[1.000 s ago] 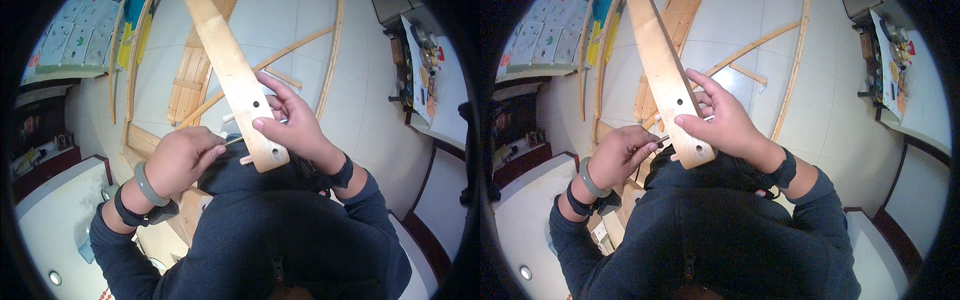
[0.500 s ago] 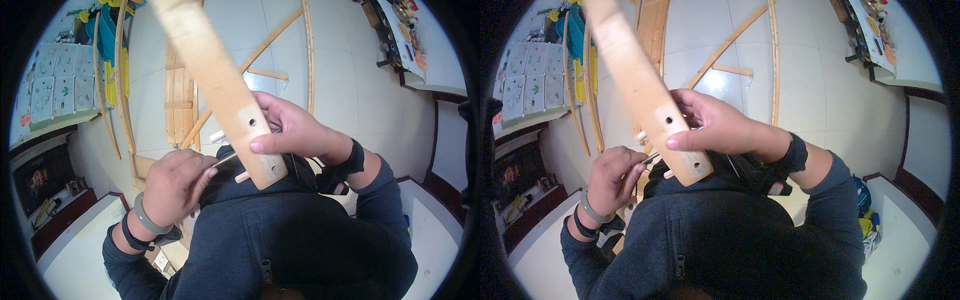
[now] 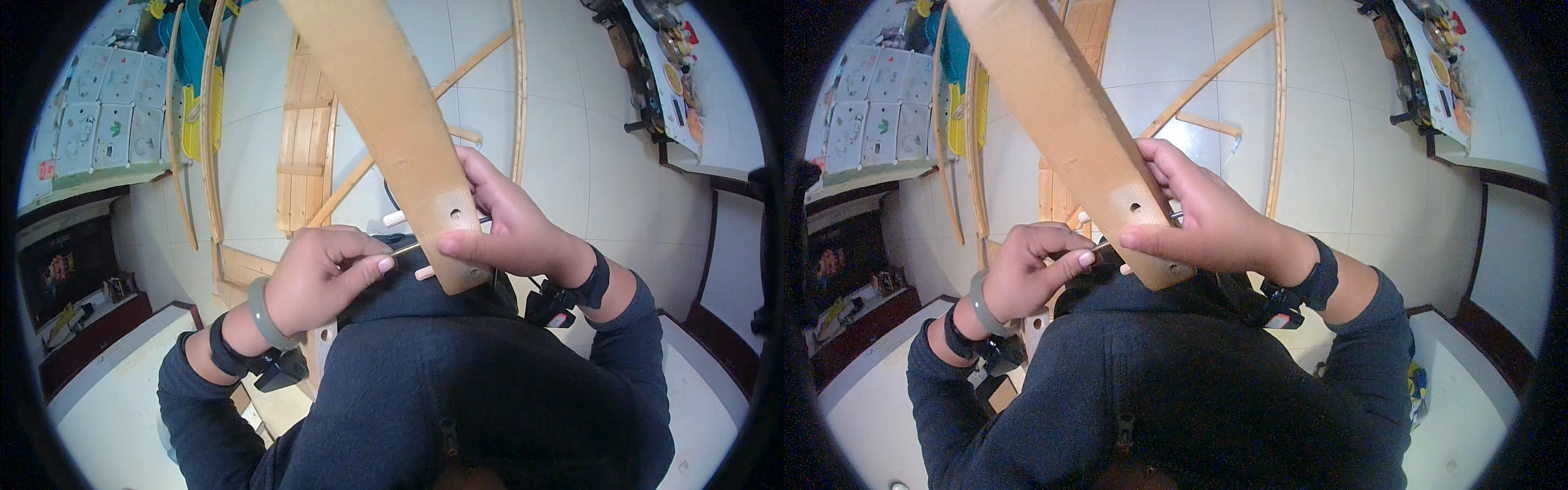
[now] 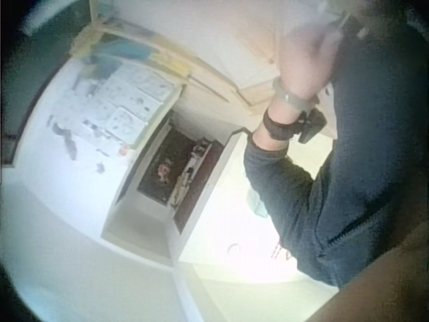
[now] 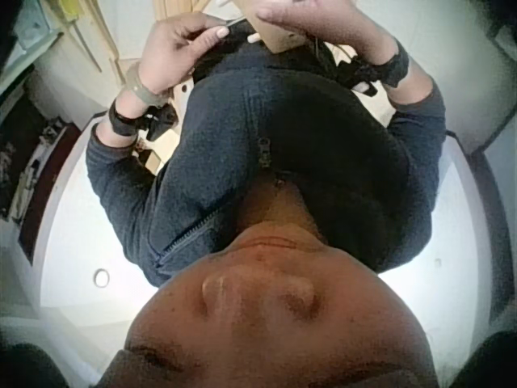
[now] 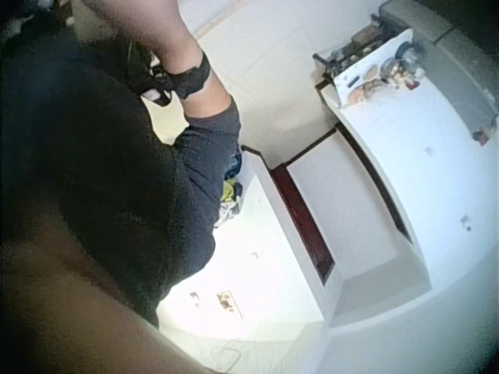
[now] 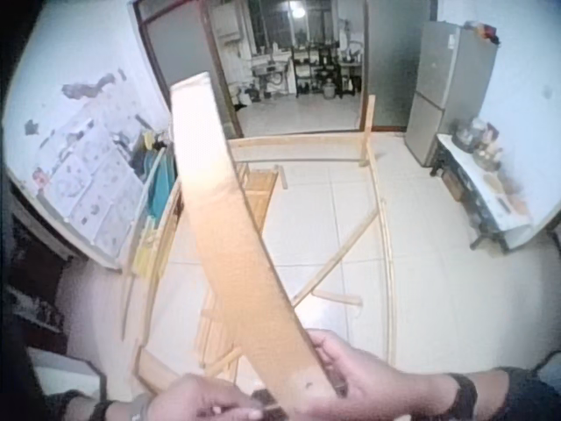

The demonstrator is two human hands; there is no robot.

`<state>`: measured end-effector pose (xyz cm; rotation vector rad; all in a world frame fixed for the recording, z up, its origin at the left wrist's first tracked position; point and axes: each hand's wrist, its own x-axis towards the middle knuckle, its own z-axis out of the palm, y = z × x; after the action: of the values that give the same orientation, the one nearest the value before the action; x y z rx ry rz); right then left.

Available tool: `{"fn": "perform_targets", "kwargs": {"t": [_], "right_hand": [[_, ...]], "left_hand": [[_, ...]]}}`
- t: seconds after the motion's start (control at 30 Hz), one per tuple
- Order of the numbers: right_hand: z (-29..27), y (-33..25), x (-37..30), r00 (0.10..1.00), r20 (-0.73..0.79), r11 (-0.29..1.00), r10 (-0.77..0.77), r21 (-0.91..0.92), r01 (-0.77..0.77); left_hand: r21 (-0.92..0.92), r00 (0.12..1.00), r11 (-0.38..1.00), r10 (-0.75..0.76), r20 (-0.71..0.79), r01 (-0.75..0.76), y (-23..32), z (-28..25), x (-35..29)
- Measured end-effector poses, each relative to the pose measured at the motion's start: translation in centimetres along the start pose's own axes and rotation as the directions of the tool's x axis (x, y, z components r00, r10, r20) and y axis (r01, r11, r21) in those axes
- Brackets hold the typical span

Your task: The person assembles wooden furniture parts using an Allen key. They insert and tighten screws into pre-drilled holes on wooden pieces, then place the assembled parts on the floor.

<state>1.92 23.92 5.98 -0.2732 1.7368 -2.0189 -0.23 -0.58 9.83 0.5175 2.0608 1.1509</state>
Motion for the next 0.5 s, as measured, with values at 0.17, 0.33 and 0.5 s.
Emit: {"fn": "perform_targets", "kwargs": {"t": [0.17, 0.33, 0.5], "right_hand": [[0.5, 0.0, -0.2, 0.999, -0.03, 0.985, 0.018, -0.17, -0.023], [1.5, -0.4, 0.6, 0.981, 0.012, 0.948, 0.191, 0.259, -0.188], [2.1, -0.7, 1.5, 0.978, -0.017, 0.932, 0.209, 0.306, -0.194]], "left_hand": [[-0.266, 0.984, 0.948, -0.168, 0.054, 0.176, -0.2, -0.1, 0.7], [0.057, 0.999, 0.998, -0.008, 0.033, 0.006, 0.1, -1.2, -0.2], [-0.6, 0.98, 0.782, -0.069, 0.186, 0.169, -1.3, -1.3, 0.6]]}}
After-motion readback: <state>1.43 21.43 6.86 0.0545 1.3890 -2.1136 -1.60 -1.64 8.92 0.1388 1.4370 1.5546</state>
